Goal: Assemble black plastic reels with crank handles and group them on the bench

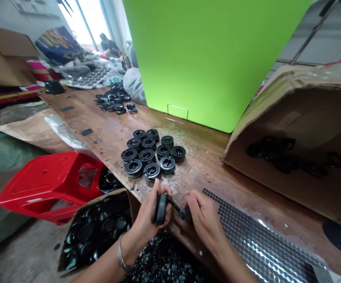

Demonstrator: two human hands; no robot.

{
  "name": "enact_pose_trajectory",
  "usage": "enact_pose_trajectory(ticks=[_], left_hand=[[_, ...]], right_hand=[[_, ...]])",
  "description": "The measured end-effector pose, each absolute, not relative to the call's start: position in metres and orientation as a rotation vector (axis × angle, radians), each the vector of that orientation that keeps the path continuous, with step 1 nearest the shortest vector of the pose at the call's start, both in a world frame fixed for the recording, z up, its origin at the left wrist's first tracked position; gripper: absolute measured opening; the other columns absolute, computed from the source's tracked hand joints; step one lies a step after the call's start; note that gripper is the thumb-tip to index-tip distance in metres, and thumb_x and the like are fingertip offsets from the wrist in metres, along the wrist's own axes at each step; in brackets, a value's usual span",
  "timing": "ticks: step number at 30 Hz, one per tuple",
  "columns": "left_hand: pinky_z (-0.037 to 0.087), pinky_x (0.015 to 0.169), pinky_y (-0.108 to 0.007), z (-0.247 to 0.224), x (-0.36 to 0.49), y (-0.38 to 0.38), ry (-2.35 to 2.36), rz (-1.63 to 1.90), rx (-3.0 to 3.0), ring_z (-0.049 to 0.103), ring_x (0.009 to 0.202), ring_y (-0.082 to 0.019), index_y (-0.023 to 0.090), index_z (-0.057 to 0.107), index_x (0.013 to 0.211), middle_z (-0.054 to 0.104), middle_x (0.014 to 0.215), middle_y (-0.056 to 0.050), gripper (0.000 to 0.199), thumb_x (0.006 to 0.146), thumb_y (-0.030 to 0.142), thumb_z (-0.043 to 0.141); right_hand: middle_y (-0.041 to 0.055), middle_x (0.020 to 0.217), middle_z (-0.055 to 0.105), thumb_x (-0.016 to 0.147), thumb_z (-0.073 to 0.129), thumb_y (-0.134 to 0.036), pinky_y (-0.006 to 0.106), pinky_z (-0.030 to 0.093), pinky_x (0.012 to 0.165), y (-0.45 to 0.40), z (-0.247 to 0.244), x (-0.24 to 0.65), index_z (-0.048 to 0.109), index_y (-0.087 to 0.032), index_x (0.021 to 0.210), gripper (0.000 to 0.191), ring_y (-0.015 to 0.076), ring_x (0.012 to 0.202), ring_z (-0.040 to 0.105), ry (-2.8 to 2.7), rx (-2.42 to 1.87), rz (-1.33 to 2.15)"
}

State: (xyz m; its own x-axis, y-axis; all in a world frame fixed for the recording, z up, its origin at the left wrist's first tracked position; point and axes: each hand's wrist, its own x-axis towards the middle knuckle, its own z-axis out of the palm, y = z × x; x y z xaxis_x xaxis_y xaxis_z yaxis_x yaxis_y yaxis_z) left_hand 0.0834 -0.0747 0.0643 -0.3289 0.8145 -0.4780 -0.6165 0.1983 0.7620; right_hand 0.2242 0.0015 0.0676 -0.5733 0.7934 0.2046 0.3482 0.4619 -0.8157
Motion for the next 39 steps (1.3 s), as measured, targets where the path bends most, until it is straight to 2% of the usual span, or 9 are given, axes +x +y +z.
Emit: enact_pose_trajectory(ticks=[3,5,7,9,13,17,25,33,39], left_hand=[[0.054,0.064,-0.028,0.061,0.075,-0.080,1.444,1.462,0.565,0.063,0.074,-0.017,0.018,0.063,0.093,0.064,0.080,-0.005,0.063,0.093,0.066,0.022],[0.046,0.100,-0.037,0.056,0.068,-0.084,1.666,1.452,0.970,0.057,0.112,-0.021,0.019,0.064,0.113,0.063,0.114,-0.009,0.048,0.096,0.054,0.034],[0.035,0.112,-0.044,0.048,0.063,-0.088,1.823,1.312,1.327,0.046,0.126,-0.025,0.023,0.054,0.132,0.054,0.132,-0.010,0.049,0.087,0.042,0.060],[0.036,0.111,-0.046,0.039,0.061,-0.088,1.932,1.163,1.501,0.045,0.126,-0.027,0.023,0.048,0.139,0.052,0.134,-0.010,0.068,0.077,0.029,0.074],[0.044,0.102,-0.045,0.028,0.063,-0.083,2.095,1.111,1.527,0.050,0.114,-0.026,0.018,0.059,0.126,0.059,0.119,-0.011,0.043,0.084,0.021,0.066],[0.045,0.100,-0.045,0.025,0.065,-0.082,2.132,1.114,1.556,0.050,0.113,-0.027,0.018,0.059,0.126,0.058,0.120,-0.011,0.042,0.084,0.021,0.066],[0.046,0.096,-0.046,0.016,0.065,-0.082,2.160,1.072,1.611,0.051,0.110,-0.029,0.019,0.056,0.127,0.057,0.120,-0.011,0.055,0.074,0.011,0.067],[0.045,0.092,-0.047,0.017,0.070,-0.072,2.332,0.908,1.626,0.051,0.108,-0.031,0.016,0.053,0.130,0.058,0.121,-0.012,0.056,0.075,0.020,0.067],[0.044,0.095,-0.046,0.014,0.058,-0.069,2.351,0.918,1.779,0.051,0.109,-0.030,0.015,0.051,0.131,0.057,0.119,-0.012,0.051,0.081,0.022,0.062]], right_hand=[[-0.0015,0.055,0.050,0.101,0.033,-0.042,0.024,0.036,0.055,0.017,0.074,0.207,0.048,-0.019,0.059,0.051,0.0113,0.052,0.048,-2.279,-0.866,0.751],[0.0006,0.057,0.053,0.100,0.038,-0.041,0.027,0.030,0.055,0.024,0.081,0.195,0.052,-0.019,0.059,0.049,0.0124,0.053,0.049,-2.399,-0.789,0.343],[0.0039,0.062,0.059,0.100,0.039,-0.040,0.029,0.026,0.055,0.027,0.088,0.180,0.058,-0.018,0.062,0.048,0.0151,0.057,0.053,-2.527,-0.771,0.047],[0.0073,0.068,0.065,0.100,0.037,-0.039,0.030,0.024,0.054,0.029,0.093,0.162,0.065,-0.018,0.069,0.047,0.0182,0.061,0.059,-2.677,-0.847,-0.032],[0.0118,0.074,0.071,0.101,0.034,-0.037,0.029,0.026,0.054,0.040,0.096,0.132,0.070,-0.017,0.073,0.050,0.0217,0.063,0.064,-2.891,-0.945,0.082],[0.0067,0.062,0.068,0.101,0.036,-0.034,0.028,0.027,0.052,0.054,0.090,0.125,0.065,-0.020,0.063,0.049,0.0182,0.057,0.063,-2.968,-0.880,0.209],[0.0103,0.089,0.065,0.096,0.040,-0.023,0.031,0.035,0.060,0.031,0.063,0.127,0.054,-0.020,0.089,0.016,0.0249,0.083,0.063,-2.774,-1.120,0.067],[0.0086,0.087,0.063,0.093,0.042,-0.027,0.033,0.039,0.065,0.030,0.049,0.128,0.052,-0.020,0.092,0.011,0.0255,0.083,0.060,-2.410,-1.226,0.496],[0.0082,0.101,0.063,0.098,0.037,-0.030,0.033,0.047,0.083,0.015,0.042,0.152,0.051,-0.018,0.108,0.021,0.0189,0.095,0.059,-2.094,-1.105,0.609]])
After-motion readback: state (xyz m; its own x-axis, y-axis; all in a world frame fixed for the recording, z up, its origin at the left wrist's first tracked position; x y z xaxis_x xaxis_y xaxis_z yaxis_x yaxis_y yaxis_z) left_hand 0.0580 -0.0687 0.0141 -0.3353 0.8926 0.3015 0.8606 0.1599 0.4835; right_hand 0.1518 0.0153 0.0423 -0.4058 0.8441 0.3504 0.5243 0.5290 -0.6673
